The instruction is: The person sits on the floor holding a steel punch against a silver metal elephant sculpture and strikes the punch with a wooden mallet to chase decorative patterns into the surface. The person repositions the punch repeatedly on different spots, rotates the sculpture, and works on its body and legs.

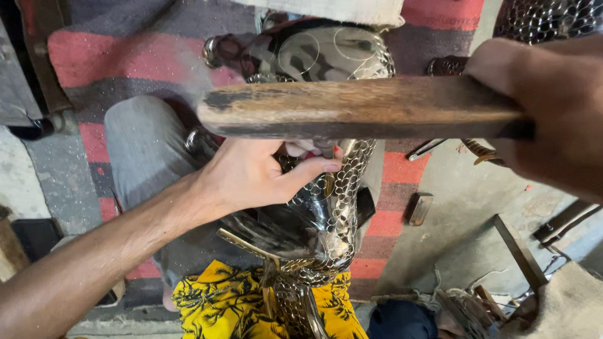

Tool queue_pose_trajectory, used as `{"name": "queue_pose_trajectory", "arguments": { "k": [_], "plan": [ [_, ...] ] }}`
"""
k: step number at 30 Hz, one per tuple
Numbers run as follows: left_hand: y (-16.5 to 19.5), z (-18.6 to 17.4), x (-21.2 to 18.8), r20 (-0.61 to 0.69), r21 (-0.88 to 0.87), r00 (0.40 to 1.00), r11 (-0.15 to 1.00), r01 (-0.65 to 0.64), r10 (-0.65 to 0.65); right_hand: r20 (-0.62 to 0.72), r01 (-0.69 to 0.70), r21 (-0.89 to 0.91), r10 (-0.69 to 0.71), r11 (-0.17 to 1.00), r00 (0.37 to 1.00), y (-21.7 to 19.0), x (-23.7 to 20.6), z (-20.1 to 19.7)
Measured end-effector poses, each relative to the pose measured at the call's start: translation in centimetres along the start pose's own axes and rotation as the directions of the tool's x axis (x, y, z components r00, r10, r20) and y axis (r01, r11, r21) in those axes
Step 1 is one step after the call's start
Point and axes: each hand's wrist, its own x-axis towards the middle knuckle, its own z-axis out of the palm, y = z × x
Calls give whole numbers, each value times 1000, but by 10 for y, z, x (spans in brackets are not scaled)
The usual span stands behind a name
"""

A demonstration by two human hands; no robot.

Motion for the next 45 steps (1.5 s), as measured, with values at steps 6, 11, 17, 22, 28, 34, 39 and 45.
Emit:
{"name": "queue_pose_trajectory", "arguments": {
  "k": [6, 11, 17, 22, 28, 34, 39, 45],
  "plan": [
    [8, 1, 10, -12, -113, 1000, 994, -3, 1, -228, 155, 528, -37, 835, 973, 38, -15, 37],
    [17, -2, 18, 44, -34, 998, 998, -45, 46, 9, -42, 408, 42, 912, 999, 62, -37, 69],
    [22, -3, 22, 84, 75, 995, 996, -53, 47, -2, -412, 375, 445, 831, 896, 99, -51, 113],
    [24, 0, 22, 72, 76, 997, 997, -30, 25, 83, -402, 508, 422, 762, 903, 109, -48, 130],
    [25, -2, 26, 152, 119, 988, 993, 16, -35, -256, -140, 483, 293, 864, 921, 63, -65, 98],
    [28, -5, 38, 197, 56, 964, 979, -194, 180, -405, 56, 520, 189, 852, 895, 36, -67, 98],
    [30, -10, 55, 463, 184, 882, 983, 0, -87, -480, 81, 538, 226, 839, 847, 26, -79, 120],
    [30, -10, 66, 562, 148, 827, 980, -132, 26, -657, 78, 279, 131, 957, 743, 6, -80, 164]
  ]
}}
